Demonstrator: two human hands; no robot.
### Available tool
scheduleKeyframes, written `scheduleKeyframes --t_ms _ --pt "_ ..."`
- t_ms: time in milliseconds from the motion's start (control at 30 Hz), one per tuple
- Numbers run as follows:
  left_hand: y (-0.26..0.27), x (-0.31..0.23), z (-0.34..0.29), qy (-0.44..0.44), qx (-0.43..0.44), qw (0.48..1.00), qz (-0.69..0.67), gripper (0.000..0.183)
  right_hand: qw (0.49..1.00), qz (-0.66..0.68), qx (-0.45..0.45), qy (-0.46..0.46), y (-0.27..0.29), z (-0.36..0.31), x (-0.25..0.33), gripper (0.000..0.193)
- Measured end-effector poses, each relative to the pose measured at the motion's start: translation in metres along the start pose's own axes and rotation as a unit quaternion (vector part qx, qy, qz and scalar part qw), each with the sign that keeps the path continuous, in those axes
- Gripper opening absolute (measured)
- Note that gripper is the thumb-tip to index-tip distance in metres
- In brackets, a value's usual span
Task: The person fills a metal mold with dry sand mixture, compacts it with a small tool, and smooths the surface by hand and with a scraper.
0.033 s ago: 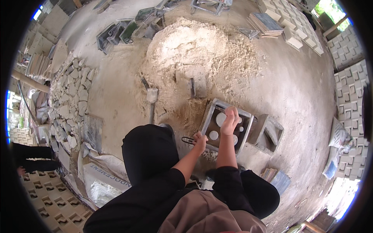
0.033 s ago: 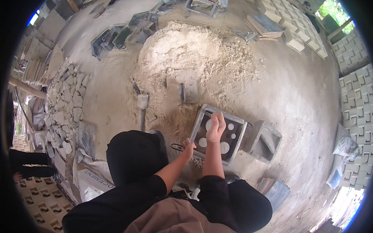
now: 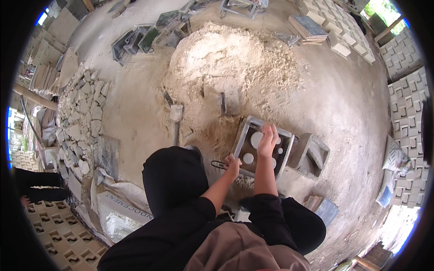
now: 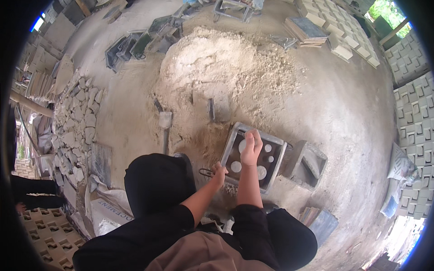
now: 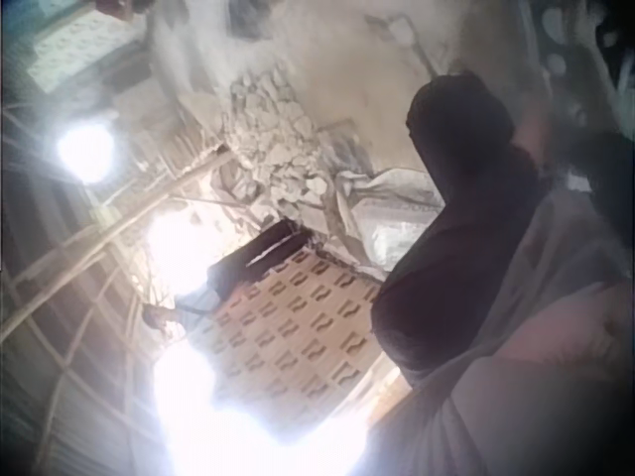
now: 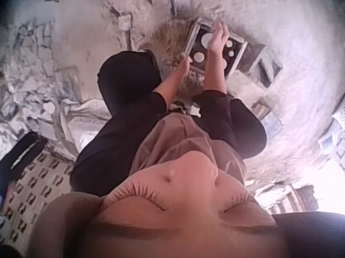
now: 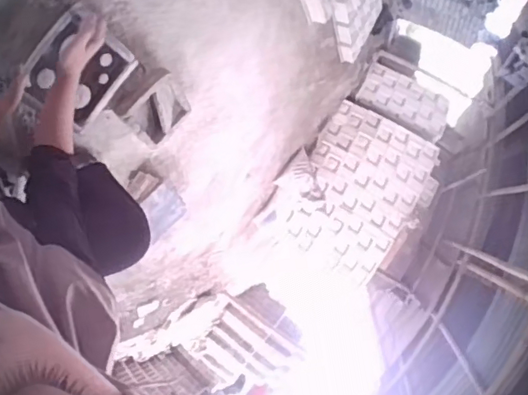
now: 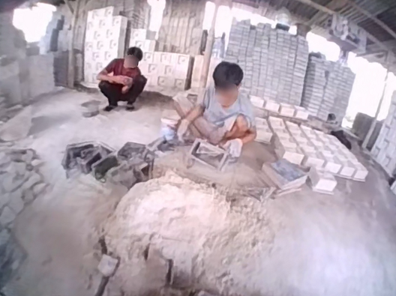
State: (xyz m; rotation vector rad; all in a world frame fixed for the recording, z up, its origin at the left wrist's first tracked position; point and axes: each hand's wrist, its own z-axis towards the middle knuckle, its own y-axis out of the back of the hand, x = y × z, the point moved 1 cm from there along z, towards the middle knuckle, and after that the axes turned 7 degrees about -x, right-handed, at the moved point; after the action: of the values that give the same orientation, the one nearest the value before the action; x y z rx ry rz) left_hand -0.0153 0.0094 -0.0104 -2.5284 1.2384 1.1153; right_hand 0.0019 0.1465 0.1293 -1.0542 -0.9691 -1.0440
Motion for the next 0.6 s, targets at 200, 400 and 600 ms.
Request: scheduleKeyframes --t_ms 200,400,600 --pt "0.004 0.002 0.007 -0.022 0.01 1.0 0.004 0.07 0.995 0.065 -0.075 0.011 -0.003 0.018 0.023 0.025" --pt "0.001 0.004 0.01 0.008 0.005 1.0 0.027 0.067 0.994 0.04 -0.035 -0.096 -0.014 0.026 0.015 0.024" --pt "0.001 -0.006 0.005 -0.029 0.004 0.999 -0.021 0.054 0.992 -0.009 -0.032 -0.121 -0.011 0.027 0.02 0.021"
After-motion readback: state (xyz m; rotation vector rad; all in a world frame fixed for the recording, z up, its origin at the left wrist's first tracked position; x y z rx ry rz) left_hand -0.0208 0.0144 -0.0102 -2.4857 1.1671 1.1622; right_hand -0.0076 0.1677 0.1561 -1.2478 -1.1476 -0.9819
